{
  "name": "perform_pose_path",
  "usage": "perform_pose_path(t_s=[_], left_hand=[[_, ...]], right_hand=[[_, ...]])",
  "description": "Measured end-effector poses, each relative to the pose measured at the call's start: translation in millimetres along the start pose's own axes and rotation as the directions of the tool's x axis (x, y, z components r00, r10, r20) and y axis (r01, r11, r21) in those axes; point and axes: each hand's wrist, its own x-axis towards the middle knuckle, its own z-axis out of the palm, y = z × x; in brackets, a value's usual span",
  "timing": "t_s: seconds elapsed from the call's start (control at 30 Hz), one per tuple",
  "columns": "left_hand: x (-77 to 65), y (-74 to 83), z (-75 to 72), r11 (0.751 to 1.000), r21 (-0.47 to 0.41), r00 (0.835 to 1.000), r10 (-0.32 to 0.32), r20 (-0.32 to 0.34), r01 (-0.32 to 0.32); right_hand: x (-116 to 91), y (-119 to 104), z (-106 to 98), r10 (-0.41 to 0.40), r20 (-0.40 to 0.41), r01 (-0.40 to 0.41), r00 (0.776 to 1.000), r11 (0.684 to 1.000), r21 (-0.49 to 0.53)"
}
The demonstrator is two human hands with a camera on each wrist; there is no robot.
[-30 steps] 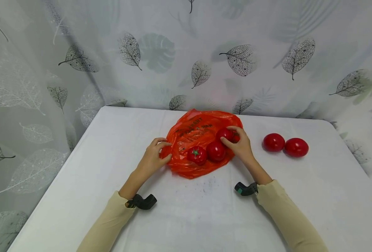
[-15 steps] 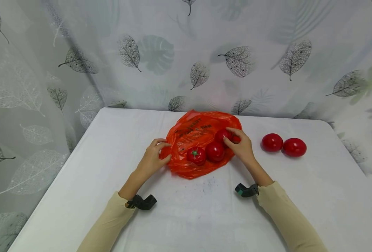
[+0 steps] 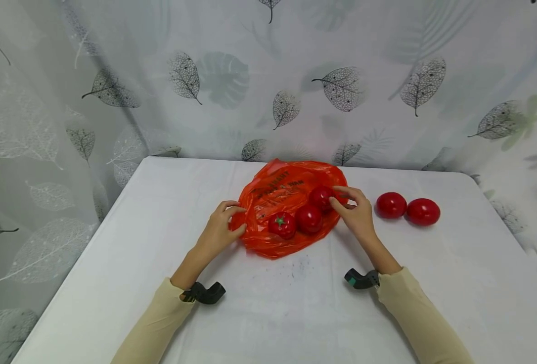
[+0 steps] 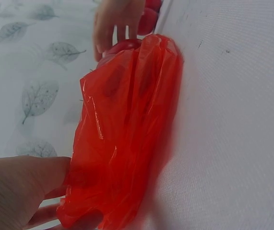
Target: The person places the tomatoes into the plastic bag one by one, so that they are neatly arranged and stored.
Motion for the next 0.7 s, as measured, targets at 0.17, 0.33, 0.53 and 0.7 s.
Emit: perform_pose_path(t_s=[0.17, 0.33, 0.53, 0.7], left_hand=[[0.0, 0.7, 1.3, 1.0, 0.002, 1.0, 0.002, 0.001, -0.002], [1.5, 1.9, 2.2, 1.0, -0.003, 1.0, 0.005, 0.001, -0.005], [0.9, 4.5, -0.7, 1.0, 0.006, 1.0, -0.003, 0.01, 0.002], [-1.0, 4.2, -0.3, 1.0, 0.012, 1.0, 0.006, 0.003, -0.006]], right_hand=[[-4.2, 0.1, -12.2, 0.036, -0.035, -0.035, 0.999, 0.999, 0.039], [-3.9, 1.8, -27.9, 0.047, -0.082, -0.047, 0.996, 0.999, 0.005], [-6.8, 0.5, -42.9, 0.066, -0.131, -0.072, 0.989, 0.997, -0.04], [-13.0, 0.3, -53.5, 0.081, -0.174, -0.09, 0.981, 0.995, -0.045]])
